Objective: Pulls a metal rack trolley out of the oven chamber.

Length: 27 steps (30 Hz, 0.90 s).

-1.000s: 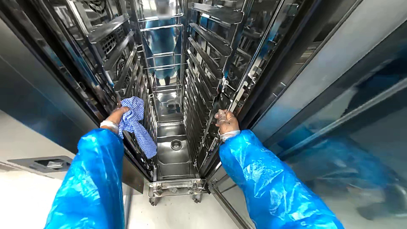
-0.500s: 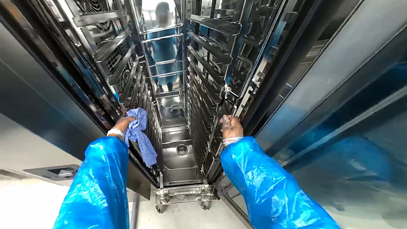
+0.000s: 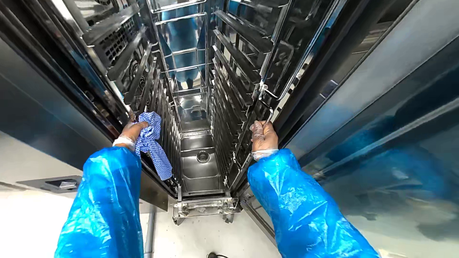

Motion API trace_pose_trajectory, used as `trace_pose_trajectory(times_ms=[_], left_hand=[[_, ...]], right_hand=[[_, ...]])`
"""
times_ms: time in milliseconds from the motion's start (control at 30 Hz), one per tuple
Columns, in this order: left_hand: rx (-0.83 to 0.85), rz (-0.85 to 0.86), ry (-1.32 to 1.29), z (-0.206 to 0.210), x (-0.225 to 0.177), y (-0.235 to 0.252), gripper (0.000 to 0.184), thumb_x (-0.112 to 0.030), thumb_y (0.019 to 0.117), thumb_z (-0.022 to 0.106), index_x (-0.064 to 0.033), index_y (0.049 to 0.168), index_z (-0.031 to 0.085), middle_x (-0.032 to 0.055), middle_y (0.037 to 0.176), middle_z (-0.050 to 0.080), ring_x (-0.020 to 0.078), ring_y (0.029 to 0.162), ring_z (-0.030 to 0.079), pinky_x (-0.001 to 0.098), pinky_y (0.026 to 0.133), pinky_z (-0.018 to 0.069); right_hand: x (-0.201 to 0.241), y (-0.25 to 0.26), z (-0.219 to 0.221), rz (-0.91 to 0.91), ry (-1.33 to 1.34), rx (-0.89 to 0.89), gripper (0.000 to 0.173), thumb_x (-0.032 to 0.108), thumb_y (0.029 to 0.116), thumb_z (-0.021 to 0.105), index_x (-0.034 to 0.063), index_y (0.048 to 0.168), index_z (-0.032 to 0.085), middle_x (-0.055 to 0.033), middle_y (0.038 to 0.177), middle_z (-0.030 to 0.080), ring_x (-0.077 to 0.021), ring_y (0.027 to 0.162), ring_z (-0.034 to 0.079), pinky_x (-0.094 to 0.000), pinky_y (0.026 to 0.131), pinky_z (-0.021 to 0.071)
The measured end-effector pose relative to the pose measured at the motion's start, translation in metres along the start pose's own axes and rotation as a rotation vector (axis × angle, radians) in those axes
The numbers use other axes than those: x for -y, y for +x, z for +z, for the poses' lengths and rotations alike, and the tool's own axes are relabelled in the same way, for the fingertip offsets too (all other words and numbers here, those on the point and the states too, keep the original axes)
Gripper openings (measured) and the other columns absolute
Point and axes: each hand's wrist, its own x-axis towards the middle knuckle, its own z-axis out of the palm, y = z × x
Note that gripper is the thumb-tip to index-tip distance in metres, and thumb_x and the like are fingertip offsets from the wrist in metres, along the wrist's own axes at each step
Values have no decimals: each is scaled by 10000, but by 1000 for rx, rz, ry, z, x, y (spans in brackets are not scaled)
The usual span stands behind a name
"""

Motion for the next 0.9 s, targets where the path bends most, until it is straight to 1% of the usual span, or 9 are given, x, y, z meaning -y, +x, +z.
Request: trace_pose_trajectory(times_ms=[100, 267, 333, 467, 600, 700, 767, 867, 900], left_hand=[[-1, -18, 42, 2, -3, 1, 370, -205, 1013, 580, -54, 1347, 536, 115, 1049, 599, 167, 863, 570, 369, 762, 502], [50, 0, 99, -5, -1, -8, 398, -213, 1029, 555, -43, 1387, 507, 148, 1125, 600, 202, 940, 578, 411, 830, 500], [34, 6, 95, -5, 3, -14, 417, -201, 1014, 578, -49, 1393, 500, 154, 1121, 603, 208, 936, 584, 413, 818, 505], [20, -6, 91, -4, 4, -23, 576, -181, 996, 602, -91, 1525, 393, 208, 1292, 584, 279, 1096, 586, 481, 917, 496], [27, 14, 67, -8, 6, -24, 521, -164, 999, 593, -82, 1484, 421, 171, 1187, 600, 218, 974, 588, 418, 836, 506], [26, 7, 60, -10, 10, -28, 562, -155, 1003, 587, -110, 1522, 379, 151, 1192, 600, 187, 967, 589, 385, 825, 510], [4, 18, 49, -10, 14, -29, 545, -141, 986, 606, -112, 1493, 407, 129, 1137, 604, 166, 918, 592, 365, 785, 517], [29, 38, 62, -13, 17, -33, 620, -124, 984, 612, -112, 1548, 354, 172, 1233, 602, 205, 996, 598, 404, 853, 513], [40, 51, 66, -15, 17, -37, 615, -112, 985, 601, -107, 1545, 346, 163, 1217, 596, 188, 981, 591, 381, 839, 512]], right_hand=[[-3, 4, 3, -19, -17, -33, 335, 241, 1120, 426, -10, 1258, 598, -192, 1052, 665, -259, 905, 634, -465, 838, 502], [2, -4, -4, 13, -22, -16, 342, 257, 1123, 414, 4, 1265, 595, -211, 1062, 659, -300, 941, 639, -504, 867, 495], [0, -10, -8, 8, -33, -2, 348, 252, 1124, 410, -6, 1271, 592, -214, 1080, 661, -309, 963, 641, -513, 878, 496], [-2, -16, -14, 5, -3, 16, 366, 262, 1127, 402, -17, 1291, 575, -201, 1145, 652, -284, 994, 628, -484, 888, 489], [1, -19, -14, 3, -3, 8, 340, 260, 1123, 419, -8, 1249, 586, -197, 1069, 645, -274, 920, 614, -485, 837, 482], [-5, -23, -16, -10, -10, -1, 340, 270, 1119, 427, 0, 1243, 592, -169, 1011, 642, -238, 861, 606, -458, 805, 489], [-7, -24, -15, -14, -10, 1, 335, 270, 1117, 428, 3, 1250, 581, -158, 1012, 640, -215, 854, 602, -439, 801, 489], [-6, -31, -18, -12, -9, -11, 318, 262, 1118, 426, 3, 1223, 577, -141, 972, 615, -203, 827, 579, -422, 781, 480], [-5, -34, -19, -19, -9, -21, 318, 253, 1116, 429, -7, 1217, 581, -148, 956, 615, -212, 818, 579, -432, 779, 480]])
